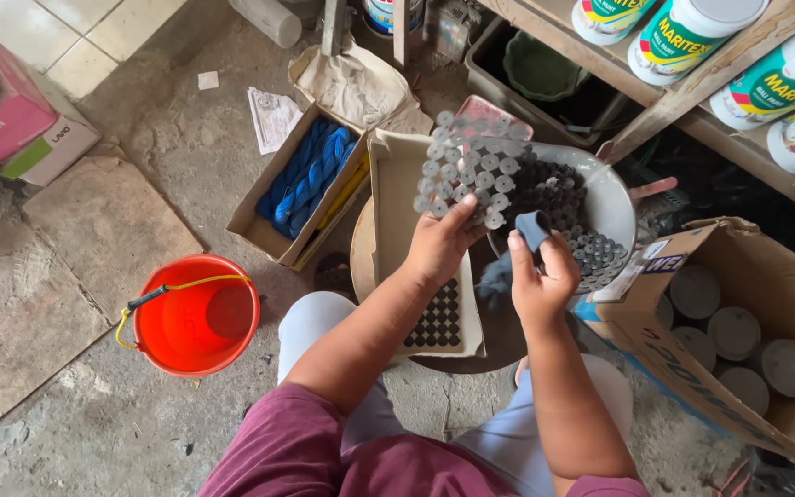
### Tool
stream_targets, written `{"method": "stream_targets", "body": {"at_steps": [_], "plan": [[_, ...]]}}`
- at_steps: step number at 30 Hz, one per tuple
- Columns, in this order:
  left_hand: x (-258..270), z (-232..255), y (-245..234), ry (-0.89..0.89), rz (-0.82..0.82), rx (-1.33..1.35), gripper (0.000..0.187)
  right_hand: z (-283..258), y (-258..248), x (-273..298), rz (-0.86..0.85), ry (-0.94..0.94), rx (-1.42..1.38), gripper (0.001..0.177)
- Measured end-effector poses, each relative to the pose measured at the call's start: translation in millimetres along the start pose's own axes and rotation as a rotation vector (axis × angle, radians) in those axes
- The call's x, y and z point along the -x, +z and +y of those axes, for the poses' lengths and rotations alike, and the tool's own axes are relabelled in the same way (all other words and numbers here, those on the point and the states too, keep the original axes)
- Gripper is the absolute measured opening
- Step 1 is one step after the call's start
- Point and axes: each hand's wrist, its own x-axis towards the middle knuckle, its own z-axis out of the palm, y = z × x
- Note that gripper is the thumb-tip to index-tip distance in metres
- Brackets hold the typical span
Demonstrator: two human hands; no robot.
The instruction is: Cleaning a grid of small black parts using a cloth
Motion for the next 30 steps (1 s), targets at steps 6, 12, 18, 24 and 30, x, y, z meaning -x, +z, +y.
{"method": "stream_targets", "body": {"at_steps": [6, 12, 18, 24, 30], "plan": [[4.2, -10.3, 3.9, 0.03, 0.063, -0.064, 0.039, -9.7, 2.6, -13.7, -0.062, -0.084, -0.015, 0.017], [16.7, 10.7, 23.7, 0.065, 0.075, -0.214, 0.059, 2.1, 13.8, -15.6, -0.106, -0.217, 0.109, 0.018], [10.2, -2.3, 12.9, -0.02, 0.164, -0.177, 0.037, 12.6, 12.7, -14.0, -0.133, -0.206, 0.088, 0.013], [7.8, -6.6, 18.1, -0.015, 0.159, -0.152, 0.027, 16.3, 3.1, -7.7, -0.086, -0.123, 0.007, 0.013], [10.7, -11.9, 20.1, 0.007, 0.118, -0.148, 0.032, 30.6, -30.0, -13.2, 0.015, 0.033, -0.035, 0.008]]}}
